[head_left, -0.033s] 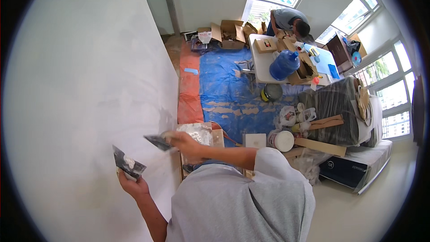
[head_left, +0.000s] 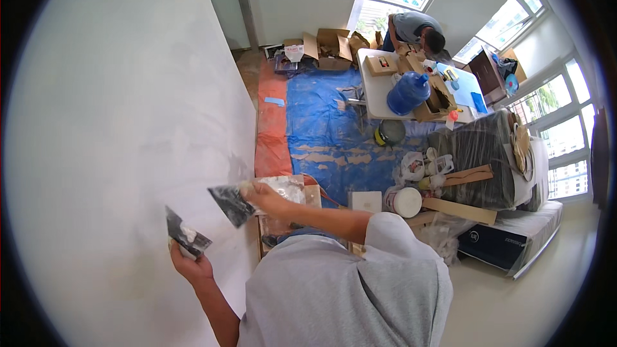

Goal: The person scoops compound using putty knives and applies it onto the wall, smoothing it across the surface with the knife.

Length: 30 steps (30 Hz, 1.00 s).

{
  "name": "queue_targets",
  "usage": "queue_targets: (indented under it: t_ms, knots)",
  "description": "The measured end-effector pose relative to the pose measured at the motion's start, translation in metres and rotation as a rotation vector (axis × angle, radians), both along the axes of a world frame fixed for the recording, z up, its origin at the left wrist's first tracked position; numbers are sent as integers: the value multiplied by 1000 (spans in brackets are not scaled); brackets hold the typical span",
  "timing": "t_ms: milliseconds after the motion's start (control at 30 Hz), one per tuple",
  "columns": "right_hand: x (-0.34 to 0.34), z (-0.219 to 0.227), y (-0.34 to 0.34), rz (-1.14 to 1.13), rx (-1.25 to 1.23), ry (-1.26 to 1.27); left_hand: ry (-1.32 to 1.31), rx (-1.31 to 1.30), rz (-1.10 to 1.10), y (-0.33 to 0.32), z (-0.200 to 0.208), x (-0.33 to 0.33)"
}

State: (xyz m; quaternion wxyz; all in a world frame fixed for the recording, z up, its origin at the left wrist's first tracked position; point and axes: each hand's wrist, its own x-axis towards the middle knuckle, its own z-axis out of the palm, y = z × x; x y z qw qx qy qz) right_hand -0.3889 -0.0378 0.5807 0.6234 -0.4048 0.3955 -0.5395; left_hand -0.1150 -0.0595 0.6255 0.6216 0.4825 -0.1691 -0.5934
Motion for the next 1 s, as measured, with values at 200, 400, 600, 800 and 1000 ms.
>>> queue_targets:
  t_ms: [200,400,600,800,1000]
  knots:
    - [-5,12,-20,121,252,-854,97,116,-517,17,6,-37]
    - [-3,-33,-14,344,235,-236,263,56,-486,8,20,-28]
    - [-38,-12,-6,-19,300,-97,-448,-184,-518,-29,33,4]
    - [-34,60,-27,-98,-289,576,-542,-59,-546,-60,70,-1]
    - [28,43,-23,-10,-386,864,-1110,70,-928,-88,87,-22]
